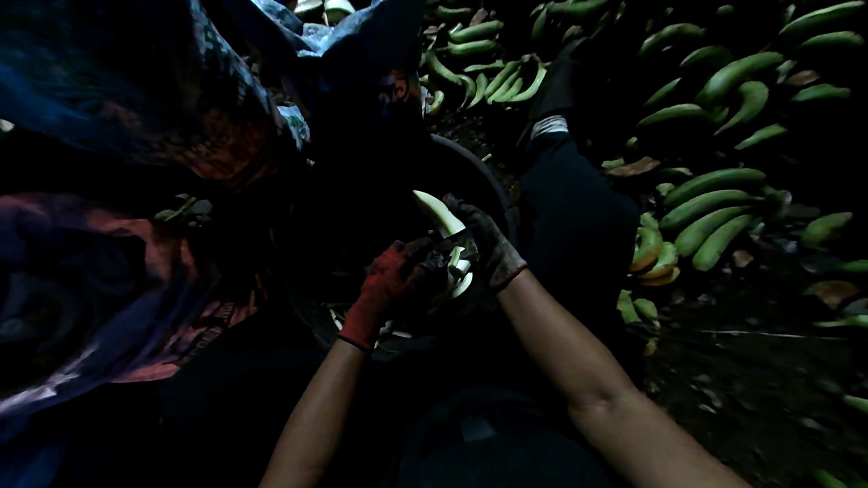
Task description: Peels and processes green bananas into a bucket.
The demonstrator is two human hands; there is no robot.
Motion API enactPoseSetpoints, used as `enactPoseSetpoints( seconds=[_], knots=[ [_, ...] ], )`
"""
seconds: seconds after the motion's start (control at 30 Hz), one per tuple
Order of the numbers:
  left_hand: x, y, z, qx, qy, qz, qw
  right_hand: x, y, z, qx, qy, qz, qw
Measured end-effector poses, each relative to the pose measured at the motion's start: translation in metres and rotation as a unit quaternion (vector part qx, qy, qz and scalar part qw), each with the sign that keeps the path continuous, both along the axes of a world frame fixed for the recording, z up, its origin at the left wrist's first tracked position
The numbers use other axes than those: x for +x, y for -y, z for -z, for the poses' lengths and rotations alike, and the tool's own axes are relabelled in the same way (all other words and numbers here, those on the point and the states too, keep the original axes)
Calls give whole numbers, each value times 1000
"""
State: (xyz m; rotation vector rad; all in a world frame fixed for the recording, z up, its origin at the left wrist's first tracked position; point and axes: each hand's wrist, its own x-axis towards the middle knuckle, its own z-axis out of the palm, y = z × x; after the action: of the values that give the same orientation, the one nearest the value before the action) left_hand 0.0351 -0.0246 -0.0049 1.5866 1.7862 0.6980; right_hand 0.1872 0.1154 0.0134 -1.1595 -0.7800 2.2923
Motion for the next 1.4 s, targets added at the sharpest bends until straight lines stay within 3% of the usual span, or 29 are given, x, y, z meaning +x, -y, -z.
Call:
enactPoseSetpoints(
  seconds=[0.2,0.27,0.37,0.5,0.6,0.7,0.93,1.03,1.13,1.23,1.3,1.4],
  knots=[
    [-6,-11,18,34,-76,-198,977,-4,29,20,126,61,-31,990],
    [-16,-15,25,38,-49,-276,959,3,40,20,148,83,-76,983],
    [-28,-12,28,41,30,-324,945,4,34,30,106,62,-58,991],
    [-28,-4,28,37,127,-267,955,15,20,35,58,37,-71,995],
    [-27,0,35,23,159,-171,972,18,14,22,131,109,-125,977],
    [-19,4,26,-17,188,-140,972,17,5,37,212,138,-161,954],
    [-1,20,1,23,118,-125,985,30,10,42,257,177,-158,937],
    [-5,9,22,39,82,-113,989,18,8,22,232,176,-156,944],
    [-21,11,63,-47,9,-25,999,24,12,24,255,170,-178,935],
    [-19,11,53,-172,45,-29,984,28,4,38,240,149,-167,945],
    [-16,8,60,-210,-12,-6,978,28,-1,53,164,119,-133,970],
    [-12,10,60,-318,-34,-82,944,28,7,82,117,140,-118,976]
  ],
)
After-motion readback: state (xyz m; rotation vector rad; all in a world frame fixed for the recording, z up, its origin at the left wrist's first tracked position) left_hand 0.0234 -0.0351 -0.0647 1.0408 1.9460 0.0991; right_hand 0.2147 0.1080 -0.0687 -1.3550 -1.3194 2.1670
